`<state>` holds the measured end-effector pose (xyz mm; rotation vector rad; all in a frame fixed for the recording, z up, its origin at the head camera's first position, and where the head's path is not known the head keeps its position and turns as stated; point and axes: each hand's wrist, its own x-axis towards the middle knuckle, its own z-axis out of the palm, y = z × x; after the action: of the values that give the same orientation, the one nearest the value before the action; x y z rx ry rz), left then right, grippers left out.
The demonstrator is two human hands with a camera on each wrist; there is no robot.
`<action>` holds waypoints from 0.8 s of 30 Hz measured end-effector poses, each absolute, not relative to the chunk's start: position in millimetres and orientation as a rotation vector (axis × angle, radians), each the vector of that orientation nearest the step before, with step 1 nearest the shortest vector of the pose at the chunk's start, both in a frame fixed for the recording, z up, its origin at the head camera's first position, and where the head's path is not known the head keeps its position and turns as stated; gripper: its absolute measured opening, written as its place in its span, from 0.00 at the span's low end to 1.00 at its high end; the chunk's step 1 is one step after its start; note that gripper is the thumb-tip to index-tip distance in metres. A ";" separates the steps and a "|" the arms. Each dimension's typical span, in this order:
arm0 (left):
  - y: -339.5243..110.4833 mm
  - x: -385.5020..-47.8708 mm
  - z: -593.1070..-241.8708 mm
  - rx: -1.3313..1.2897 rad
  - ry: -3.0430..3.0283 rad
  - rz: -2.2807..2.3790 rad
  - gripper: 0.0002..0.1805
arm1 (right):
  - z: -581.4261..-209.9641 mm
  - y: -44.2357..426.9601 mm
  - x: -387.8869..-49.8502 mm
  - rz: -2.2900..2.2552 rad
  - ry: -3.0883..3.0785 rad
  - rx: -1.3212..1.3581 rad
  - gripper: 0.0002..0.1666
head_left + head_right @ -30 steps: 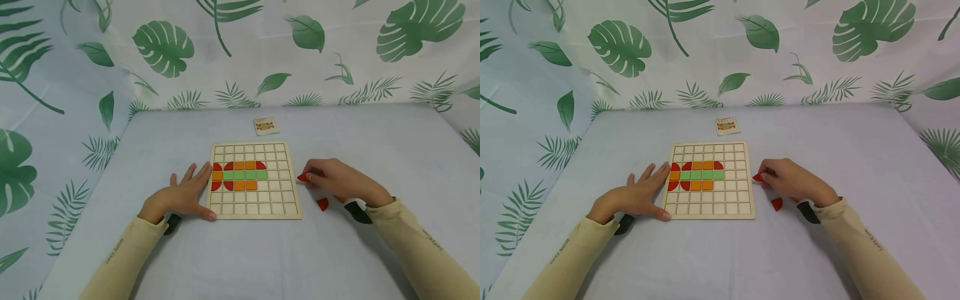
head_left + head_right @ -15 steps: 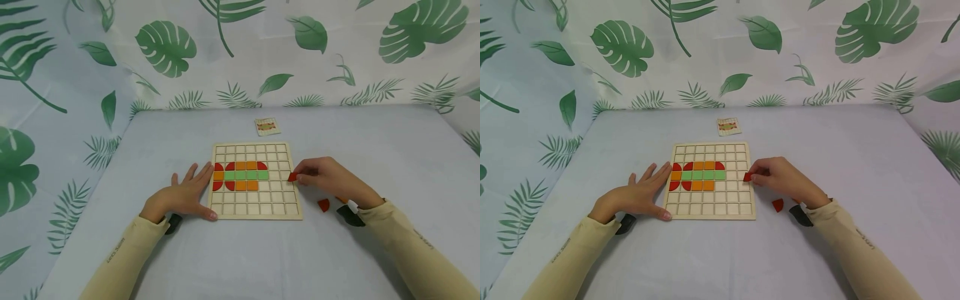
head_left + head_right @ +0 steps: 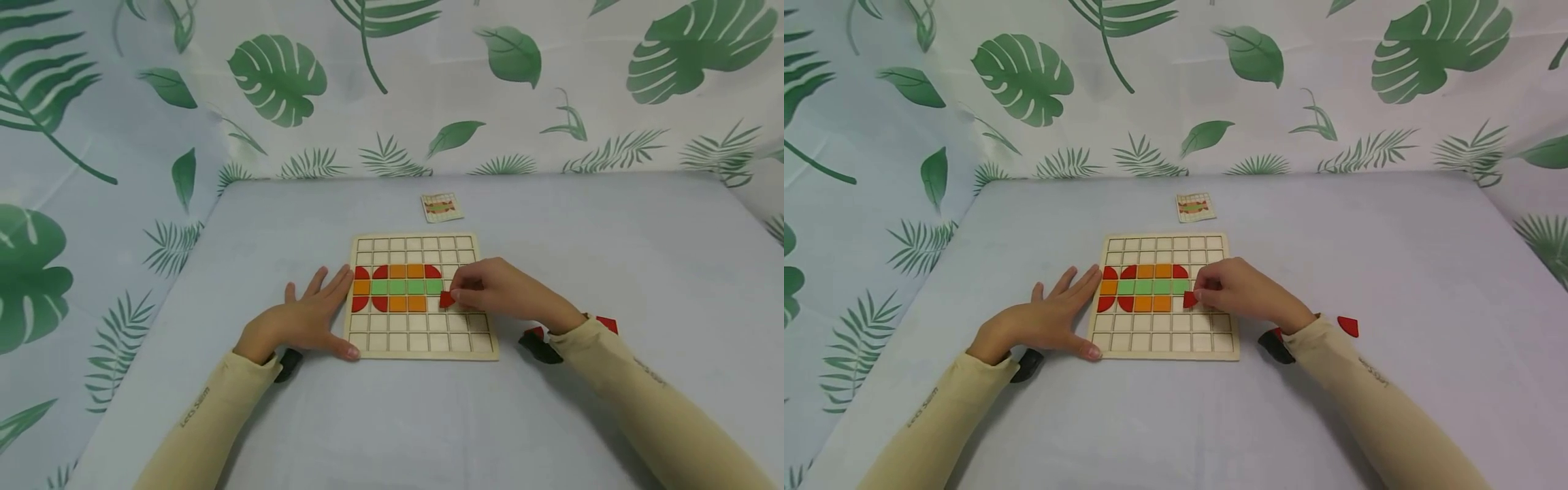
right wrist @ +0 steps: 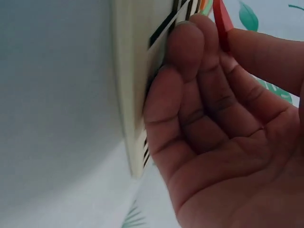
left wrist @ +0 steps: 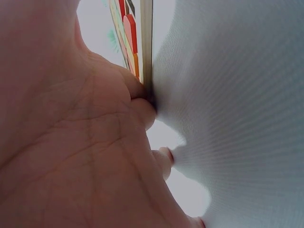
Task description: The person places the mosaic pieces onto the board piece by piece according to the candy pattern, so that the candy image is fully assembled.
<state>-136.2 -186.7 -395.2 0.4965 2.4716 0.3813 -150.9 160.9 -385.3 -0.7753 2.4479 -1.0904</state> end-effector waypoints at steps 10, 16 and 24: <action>-186.1 -136.1 -396.3 0.488 2.476 0.368 0.78 | -387.1 138.9 -160.0 -0.889 2.478 -0.748 0.11; -187.0 -136.1 -396.2 0.484 2.472 0.379 0.78 | -385.7 132.7 -165.3 -0.833 2.442 -0.661 0.13; -187.0 -136.2 -396.2 0.491 2.471 0.376 0.77 | -381.8 127.3 -167.4 -0.771 2.437 -0.608 0.15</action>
<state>-136.2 -187.0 -396.2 0.4911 2.4715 0.3757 -167.4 127.3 -381.8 -0.6085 2.4371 -0.7714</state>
